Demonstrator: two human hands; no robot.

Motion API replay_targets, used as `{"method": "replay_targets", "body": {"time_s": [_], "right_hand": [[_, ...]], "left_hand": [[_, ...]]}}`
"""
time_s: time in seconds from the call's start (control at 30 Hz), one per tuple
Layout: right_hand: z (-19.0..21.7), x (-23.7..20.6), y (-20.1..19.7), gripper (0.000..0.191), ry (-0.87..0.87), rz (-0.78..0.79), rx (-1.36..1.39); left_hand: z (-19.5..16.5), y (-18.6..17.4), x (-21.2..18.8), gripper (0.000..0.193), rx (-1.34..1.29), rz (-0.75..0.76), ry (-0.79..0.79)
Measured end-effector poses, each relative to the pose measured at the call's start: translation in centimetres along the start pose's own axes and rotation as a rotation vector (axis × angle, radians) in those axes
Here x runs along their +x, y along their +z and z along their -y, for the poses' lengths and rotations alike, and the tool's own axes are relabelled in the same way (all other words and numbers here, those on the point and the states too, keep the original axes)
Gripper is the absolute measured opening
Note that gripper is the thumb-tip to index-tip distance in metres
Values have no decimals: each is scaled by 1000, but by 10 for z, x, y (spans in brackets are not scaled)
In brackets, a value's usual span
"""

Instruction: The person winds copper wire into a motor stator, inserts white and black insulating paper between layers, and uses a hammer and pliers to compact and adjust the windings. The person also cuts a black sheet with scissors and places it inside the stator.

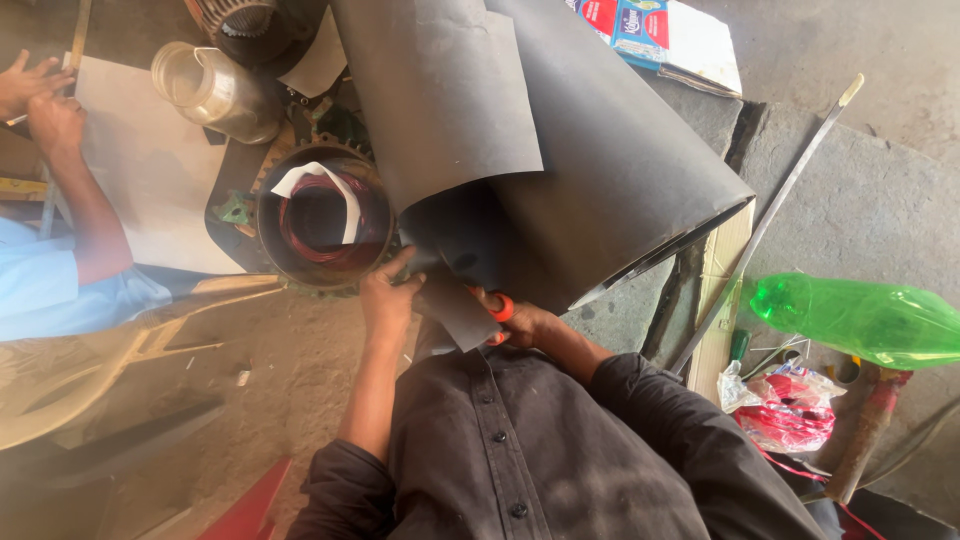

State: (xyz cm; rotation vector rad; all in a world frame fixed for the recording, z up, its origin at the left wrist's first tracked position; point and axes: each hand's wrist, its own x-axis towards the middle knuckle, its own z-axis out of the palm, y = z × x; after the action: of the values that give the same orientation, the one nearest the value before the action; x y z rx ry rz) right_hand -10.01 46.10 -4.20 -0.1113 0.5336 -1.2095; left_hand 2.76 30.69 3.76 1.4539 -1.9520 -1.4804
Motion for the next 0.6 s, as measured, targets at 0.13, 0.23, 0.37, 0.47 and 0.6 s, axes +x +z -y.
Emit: {"method": "replay_targets", "body": {"time_s": [0.13,0.23,0.37,0.47,0.6], "right_hand": [[7,5,6,76,20,-55,-7],[13,7,13,84,43,-159,-27],[18,7,19,87,0,-114,18],[19,7,20,86,56,-327,-40],[20,10,18,76,31,-222,-133]], "left_hand": [[-6,-2,-1,50,-118,24,-9],[-12,-4,-2,51,-75,29,-1],[-17,-5,-3,51,-94,30,-116],[-16,-6,-2,51,-83,46,-132],[-9,-9,-1,50,-51,37,-31]]}}
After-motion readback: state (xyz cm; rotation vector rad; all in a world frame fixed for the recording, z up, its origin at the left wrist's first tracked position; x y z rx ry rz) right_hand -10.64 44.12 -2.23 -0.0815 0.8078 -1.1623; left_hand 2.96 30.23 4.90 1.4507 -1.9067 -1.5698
